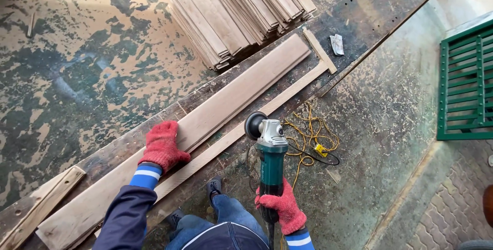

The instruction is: Sanding a long piece of wood using a handheld power tool on a workbench.

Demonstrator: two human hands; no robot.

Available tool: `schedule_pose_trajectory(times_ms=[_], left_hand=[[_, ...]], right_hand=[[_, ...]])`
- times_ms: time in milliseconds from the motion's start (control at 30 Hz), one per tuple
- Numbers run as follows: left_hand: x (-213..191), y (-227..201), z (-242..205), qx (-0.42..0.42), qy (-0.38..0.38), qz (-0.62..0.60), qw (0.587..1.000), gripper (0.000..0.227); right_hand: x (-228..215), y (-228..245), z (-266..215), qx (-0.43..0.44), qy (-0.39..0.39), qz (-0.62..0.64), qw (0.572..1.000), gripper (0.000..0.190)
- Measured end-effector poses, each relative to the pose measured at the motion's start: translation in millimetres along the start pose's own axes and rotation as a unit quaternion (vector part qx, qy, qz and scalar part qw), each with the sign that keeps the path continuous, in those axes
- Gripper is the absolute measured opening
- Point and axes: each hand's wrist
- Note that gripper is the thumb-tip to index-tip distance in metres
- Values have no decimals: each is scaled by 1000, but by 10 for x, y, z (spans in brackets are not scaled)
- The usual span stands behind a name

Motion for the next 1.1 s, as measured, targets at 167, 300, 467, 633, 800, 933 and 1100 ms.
schedule_pose_trajectory(times_ms=[167,300,467,633,800,933,1100], left_hand=[[-63,-174,55,102,-16,12,995,100],[-10,-329,136,54,-5,25,998,96],[471,-657,-39,-6,-388,32,921,39],[807,-732,-1674,-118,-445,-230,857,58],[1011,654,-2742,-360,-470,-236,771,55],[1005,1519,-2992,-478,-290,-17,829,30],[1337,1824,-2747,-430,-362,-175,808,40]], right_hand=[[-155,44,92,17,3,-11,1000,64],[-278,3,224,12,58,-5,998,66],[-246,-52,384,-13,127,-42,991,57],[-106,-267,472,9,169,-146,975,53],[344,-408,311,37,138,-187,972,66],[672,-506,241,30,200,-176,963,70],[802,-664,87,12,212,-170,962,66]])
Point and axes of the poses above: each hand's wrist, its own z-axis towards the middle knuckle, its own x-axis out of the palm, y = z × x, and after that the axes turned 2 degrees about -y, right-handed
